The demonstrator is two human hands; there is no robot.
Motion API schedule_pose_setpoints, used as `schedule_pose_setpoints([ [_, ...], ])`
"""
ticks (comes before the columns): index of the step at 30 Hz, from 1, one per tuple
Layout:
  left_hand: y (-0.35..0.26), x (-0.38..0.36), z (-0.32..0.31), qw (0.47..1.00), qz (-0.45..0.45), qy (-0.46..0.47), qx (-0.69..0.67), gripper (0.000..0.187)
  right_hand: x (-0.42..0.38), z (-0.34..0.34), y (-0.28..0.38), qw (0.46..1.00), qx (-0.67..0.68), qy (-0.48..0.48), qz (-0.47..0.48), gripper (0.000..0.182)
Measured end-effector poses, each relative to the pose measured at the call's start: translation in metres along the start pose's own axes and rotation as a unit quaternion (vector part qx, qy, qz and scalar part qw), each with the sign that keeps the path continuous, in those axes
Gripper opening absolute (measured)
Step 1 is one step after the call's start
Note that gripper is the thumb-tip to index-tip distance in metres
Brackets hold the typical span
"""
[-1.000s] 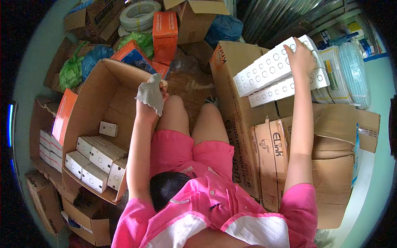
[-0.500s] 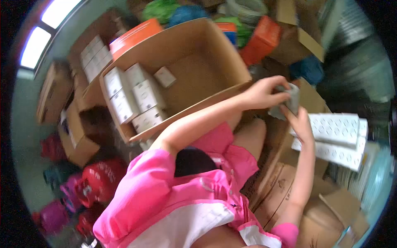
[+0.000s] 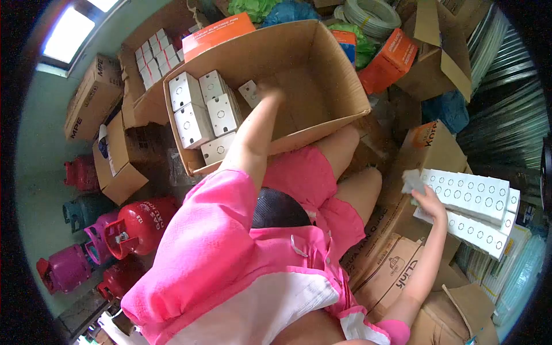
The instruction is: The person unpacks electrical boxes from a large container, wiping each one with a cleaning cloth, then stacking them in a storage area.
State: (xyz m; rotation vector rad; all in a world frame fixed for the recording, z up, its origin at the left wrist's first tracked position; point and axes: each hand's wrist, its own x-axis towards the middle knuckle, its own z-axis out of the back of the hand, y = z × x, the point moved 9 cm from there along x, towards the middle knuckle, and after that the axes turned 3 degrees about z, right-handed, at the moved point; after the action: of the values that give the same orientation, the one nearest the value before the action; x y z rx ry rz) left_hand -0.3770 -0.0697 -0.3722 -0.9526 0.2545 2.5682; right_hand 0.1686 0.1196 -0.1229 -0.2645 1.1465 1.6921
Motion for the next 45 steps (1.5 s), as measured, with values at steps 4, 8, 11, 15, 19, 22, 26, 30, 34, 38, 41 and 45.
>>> schedule_pose_setpoints([
  [4,0.062,0.068,-0.087,0.995,-0.048,-0.081,-0.013,0.082,0.01,0.002,-0.006,0.997,0.063,0.045,0.027,0.056],
  [8,0.045,0.014,-0.035,0.978,-0.016,-0.205,0.033,0.042,0.006,0.014,0.001,0.962,0.271,-0.036,0.021,0.066],
  [11,0.013,-0.022,0.036,0.969,-0.086,-0.218,-0.075,0.037,0.002,0.022,0.009,0.951,0.304,-0.031,0.049,0.064],
  [15,-0.019,-0.109,0.146,0.855,-0.181,-0.246,-0.419,0.035,-0.031,0.019,0.017,0.933,0.356,-0.026,0.051,0.063],
  [19,-0.054,-0.162,0.233,0.709,-0.368,-0.317,-0.512,0.047,-0.046,0.026,0.009,0.919,0.386,-0.07,0.03,0.066],
  [22,-0.106,-0.255,0.267,0.636,-0.47,-0.262,-0.553,0.085,-0.053,0.035,-0.009,0.915,0.378,-0.139,0.02,0.065],
  [26,-0.172,-0.332,0.24,0.627,-0.572,-0.18,-0.498,0.081,-0.06,0.037,-0.001,0.917,0.346,-0.18,0.087,0.057],
  [30,-0.251,-0.348,0.145,0.61,-0.646,0.051,-0.457,0.057,-0.042,0.057,-0.002,0.897,0.284,-0.299,0.16,0.047],
  [34,-0.307,-0.344,0.013,0.652,-0.517,0.362,-0.421,0.034,-0.046,0.058,0.008,0.881,0.131,-0.405,0.209,0.043],
  [38,-0.302,-0.354,-0.04,0.69,-0.403,0.445,-0.405,0.031,-0.053,0.045,0.031,0.878,-0.052,-0.428,0.207,0.038],
  [41,-0.294,-0.345,-0.056,0.716,-0.417,0.451,-0.332,0.037,-0.061,0.041,0.042,0.825,-0.121,-0.466,0.295,0.03],
  [45,-0.291,-0.316,-0.064,0.733,-0.44,0.427,-0.294,0.043,-0.034,0.033,0.007,0.916,0.214,-0.307,0.144,0.025],
])
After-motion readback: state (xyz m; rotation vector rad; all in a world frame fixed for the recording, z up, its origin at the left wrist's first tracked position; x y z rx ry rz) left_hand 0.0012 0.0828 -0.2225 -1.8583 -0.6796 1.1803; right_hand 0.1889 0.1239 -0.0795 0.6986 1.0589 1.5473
